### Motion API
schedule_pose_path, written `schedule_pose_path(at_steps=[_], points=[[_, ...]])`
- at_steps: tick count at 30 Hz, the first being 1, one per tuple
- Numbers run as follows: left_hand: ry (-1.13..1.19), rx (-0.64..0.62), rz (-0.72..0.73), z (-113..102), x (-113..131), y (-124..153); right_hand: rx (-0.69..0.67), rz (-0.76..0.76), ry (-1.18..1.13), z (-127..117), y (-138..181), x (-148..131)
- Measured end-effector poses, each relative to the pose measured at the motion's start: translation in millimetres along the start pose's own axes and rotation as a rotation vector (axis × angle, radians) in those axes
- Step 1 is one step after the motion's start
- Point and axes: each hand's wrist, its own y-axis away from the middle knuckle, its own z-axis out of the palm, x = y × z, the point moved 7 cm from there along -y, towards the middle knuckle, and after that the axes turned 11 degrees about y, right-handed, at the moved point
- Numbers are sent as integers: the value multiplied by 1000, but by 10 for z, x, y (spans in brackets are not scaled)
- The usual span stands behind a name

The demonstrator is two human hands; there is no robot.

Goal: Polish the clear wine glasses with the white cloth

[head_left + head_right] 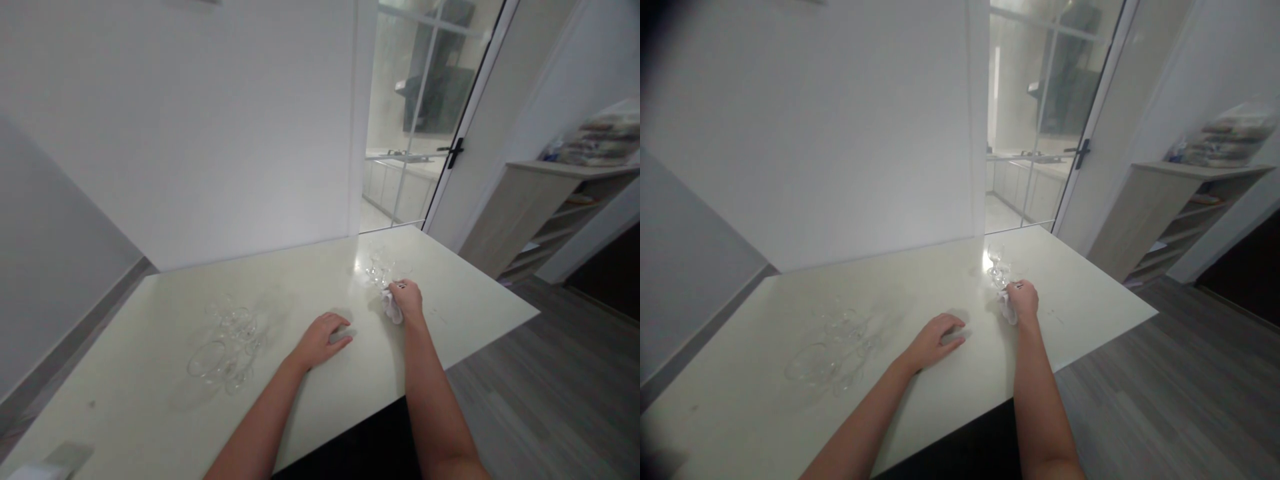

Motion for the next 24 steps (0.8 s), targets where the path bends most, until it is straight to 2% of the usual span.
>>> schedule_pose_path(at_steps=[15, 19, 24], points=[[-13, -18, -29, 15, -10, 5, -74, 9, 17, 72, -23, -4], [3, -13, -24, 5, -9, 3, -89, 58, 35, 16, 32, -34], [34, -5, -41, -2, -22, 6, -228, 101, 241, -169, 228, -18]])
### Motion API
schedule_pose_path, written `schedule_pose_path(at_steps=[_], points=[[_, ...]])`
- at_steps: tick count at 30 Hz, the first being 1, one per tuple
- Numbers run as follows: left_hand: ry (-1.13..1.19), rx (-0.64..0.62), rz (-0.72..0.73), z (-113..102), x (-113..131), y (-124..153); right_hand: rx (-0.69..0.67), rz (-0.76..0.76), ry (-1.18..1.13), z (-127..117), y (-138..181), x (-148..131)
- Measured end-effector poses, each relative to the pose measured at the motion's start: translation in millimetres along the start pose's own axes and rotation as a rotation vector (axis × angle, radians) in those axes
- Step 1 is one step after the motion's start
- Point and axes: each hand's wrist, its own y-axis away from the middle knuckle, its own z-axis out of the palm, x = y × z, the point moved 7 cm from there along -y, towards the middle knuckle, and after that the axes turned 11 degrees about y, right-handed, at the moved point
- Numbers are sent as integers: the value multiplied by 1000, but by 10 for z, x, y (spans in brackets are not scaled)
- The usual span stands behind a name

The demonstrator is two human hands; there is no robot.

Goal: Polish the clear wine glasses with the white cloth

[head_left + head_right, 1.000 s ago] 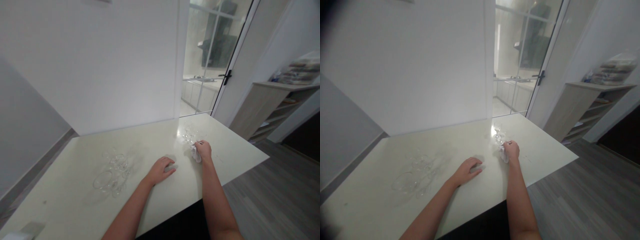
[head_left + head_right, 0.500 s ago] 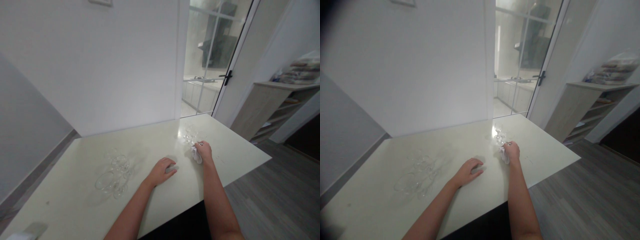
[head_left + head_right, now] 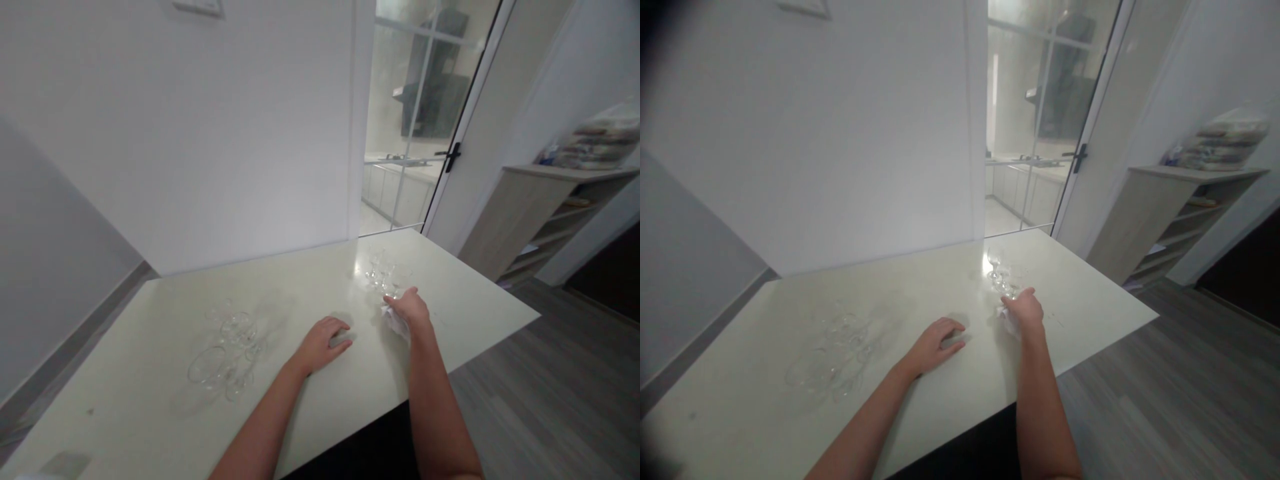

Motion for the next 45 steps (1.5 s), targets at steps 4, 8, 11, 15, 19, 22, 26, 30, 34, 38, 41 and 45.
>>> schedule_pose_path(at_steps=[4, 8, 11, 15, 19, 22, 26, 30, 34, 38, 41, 45], points=[[146, 53, -49, -30, -21, -6, 43, -138, 92, -243, 333, -186], [445, 238, -129, -131, -146, -8, 69, -514, -269, -337, 750, -863], [685, 411, -180, -220, -309, -1, 7, -802, -605, -238, 979, -1360], [802, 641, -228, -368, -507, 33, -116, -974, -914, 95, 995, -1635], [659, 844, -231, -546, -595, 118, -95, -839, -995, 449, 856, -1577], [613, 985, -200, -649, -602, 205, -126, -834, -938, 603, 913, -1590], [638, 1009, -161, -685, -543, 236, -221, -884, -826, 717, 1018, -1656], [748, 821, -185, -547, -517, 129, -202, -899, -741, 751, 973, -1652], [665, 726, -188, -449, -515, 70, -173, -826, -865, 710, 853, -1586], [576, 708, -310, -442, -565, 86, -178, -758, -1020, 640, 810, -1554], [560, 765, -301, -514, -538, 112, -181, -691, -1111, 606, 797, -1533], [545, 869, -252, -594, -510, 162, -209, -569, -1147, 657, 754, -1481]])
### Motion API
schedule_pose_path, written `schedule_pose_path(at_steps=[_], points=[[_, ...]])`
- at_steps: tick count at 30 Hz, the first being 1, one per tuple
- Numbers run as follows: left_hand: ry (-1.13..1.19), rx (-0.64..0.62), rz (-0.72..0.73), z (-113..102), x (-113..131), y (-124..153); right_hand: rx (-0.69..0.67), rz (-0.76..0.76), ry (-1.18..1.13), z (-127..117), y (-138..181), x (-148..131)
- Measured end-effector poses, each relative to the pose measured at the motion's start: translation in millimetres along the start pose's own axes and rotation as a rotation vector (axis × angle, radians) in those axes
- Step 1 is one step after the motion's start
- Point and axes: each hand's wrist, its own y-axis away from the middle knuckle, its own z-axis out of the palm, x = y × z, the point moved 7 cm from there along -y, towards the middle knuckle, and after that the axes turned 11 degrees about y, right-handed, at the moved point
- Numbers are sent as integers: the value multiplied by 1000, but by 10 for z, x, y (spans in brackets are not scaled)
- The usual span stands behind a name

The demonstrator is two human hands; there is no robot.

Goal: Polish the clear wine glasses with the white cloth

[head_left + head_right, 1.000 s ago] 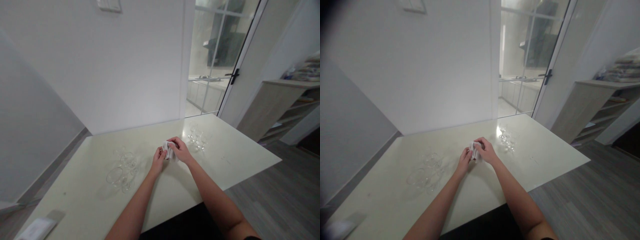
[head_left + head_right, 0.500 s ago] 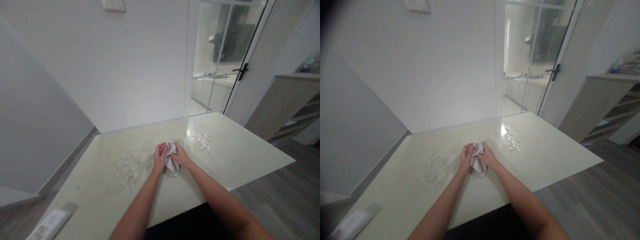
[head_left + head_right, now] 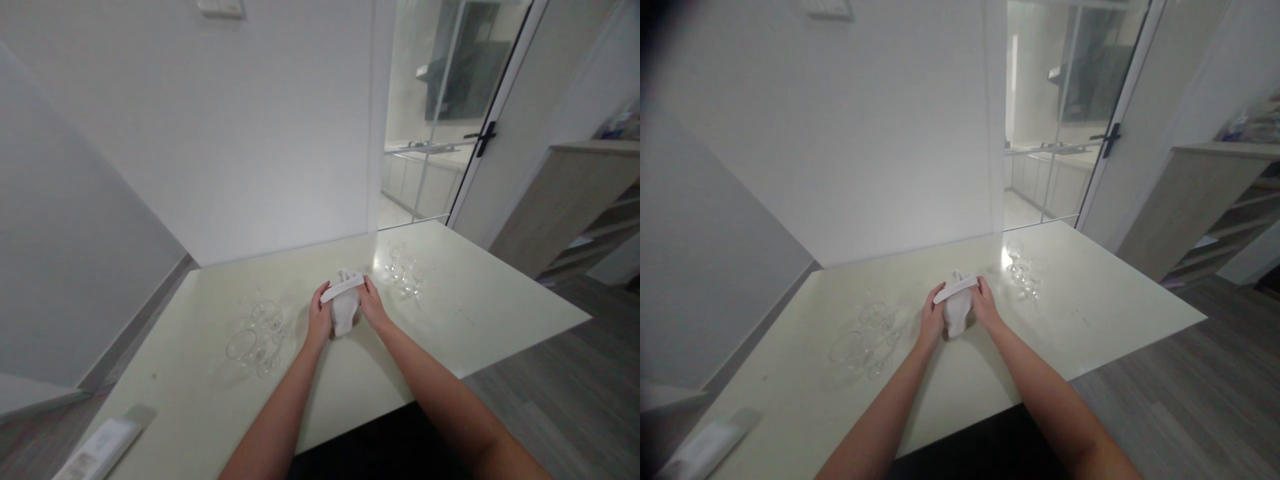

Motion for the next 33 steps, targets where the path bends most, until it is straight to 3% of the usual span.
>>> schedule_pose_path(at_steps=[6, 12, 15, 18, 22, 29, 33], points=[[-67, -87, 158, 20, 142, 62, 24, 224, -196, 9, -11, 200], [-117, -478, 209, 384, 319, 321, 24, 251, -377, 93, -19, 198], [-187, -660, 203, 536, 360, 462, -104, 397, -413, 186, 59, 220], [-183, -688, 161, 551, 332, 490, -265, 501, -457, 261, 143, 190], [-74, -521, 56, 439, 181, 351, -225, 370, -559, 198, 95, 104], [274, 253, -114, -188, -92, 23, -238, 343, -591, 222, 73, 190], [303, 471, -160, -470, -217, -21, -204, 301, -424, 177, 60, 192]])
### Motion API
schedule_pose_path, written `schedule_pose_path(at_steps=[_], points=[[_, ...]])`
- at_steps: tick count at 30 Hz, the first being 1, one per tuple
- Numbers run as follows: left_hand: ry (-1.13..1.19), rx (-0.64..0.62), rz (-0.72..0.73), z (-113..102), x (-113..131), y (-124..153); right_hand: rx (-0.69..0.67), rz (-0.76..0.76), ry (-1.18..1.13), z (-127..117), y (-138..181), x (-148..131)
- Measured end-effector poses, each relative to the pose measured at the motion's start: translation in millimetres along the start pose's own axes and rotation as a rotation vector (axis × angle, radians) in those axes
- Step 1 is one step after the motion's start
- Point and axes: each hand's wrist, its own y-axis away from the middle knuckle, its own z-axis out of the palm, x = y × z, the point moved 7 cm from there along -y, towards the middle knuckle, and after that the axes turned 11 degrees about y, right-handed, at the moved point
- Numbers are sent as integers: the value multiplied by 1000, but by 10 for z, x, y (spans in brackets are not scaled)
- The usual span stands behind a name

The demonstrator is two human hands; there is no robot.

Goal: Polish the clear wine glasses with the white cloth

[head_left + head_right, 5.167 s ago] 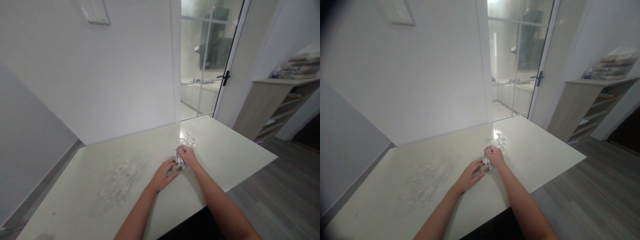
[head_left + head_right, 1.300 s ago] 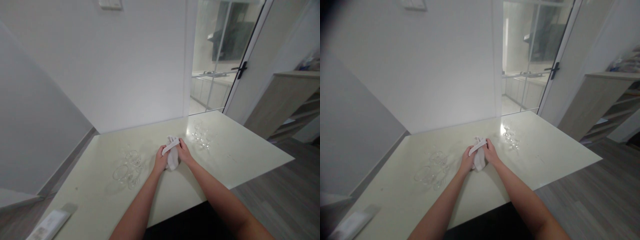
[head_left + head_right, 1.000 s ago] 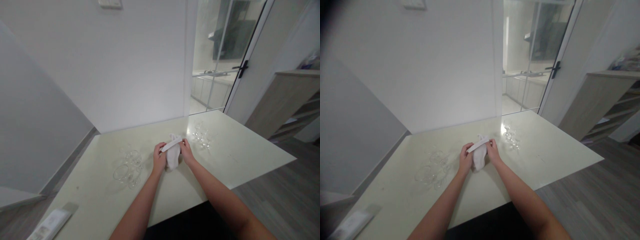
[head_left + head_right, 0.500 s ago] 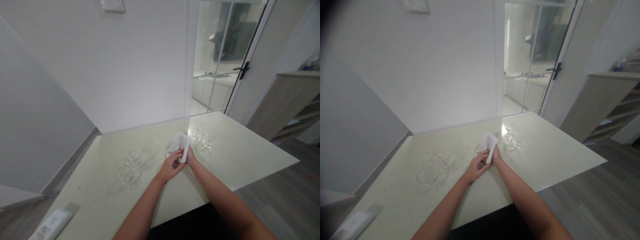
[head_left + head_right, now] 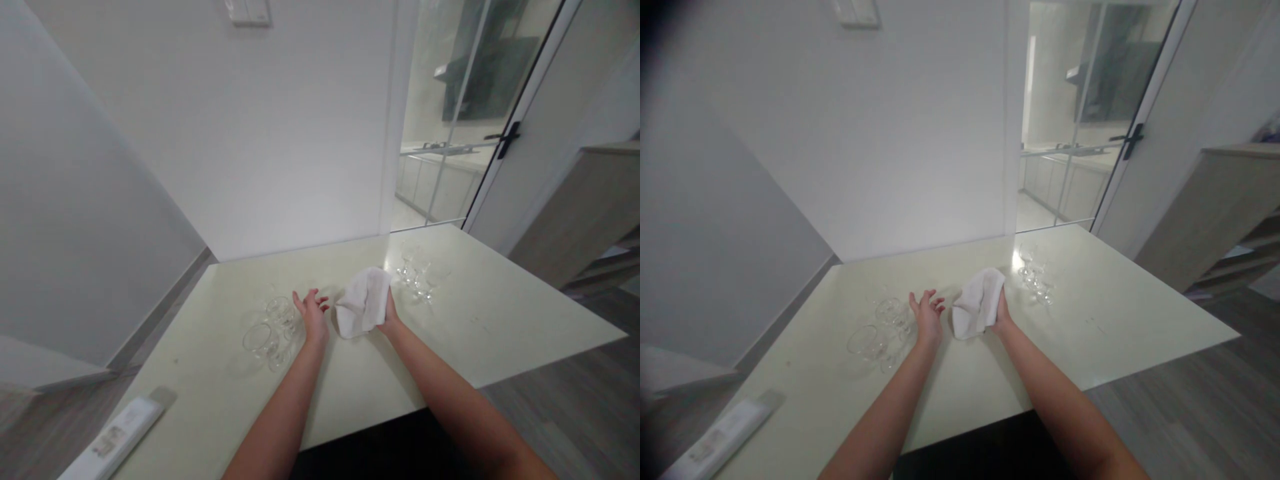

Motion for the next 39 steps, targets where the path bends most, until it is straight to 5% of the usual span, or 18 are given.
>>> schedule_pose_path(at_steps=[4, 21, 39], points=[[-59, 43, 44, -106, -25, -63, -4, -9, 133, 13, 5, -11], [-3, 225, 55, -262, 21, -66, -56, 70, -139, 113, 42, 26], [181, 235, 89, -281, 26, -266, -75, 127, -258, 113, -20, 181]])
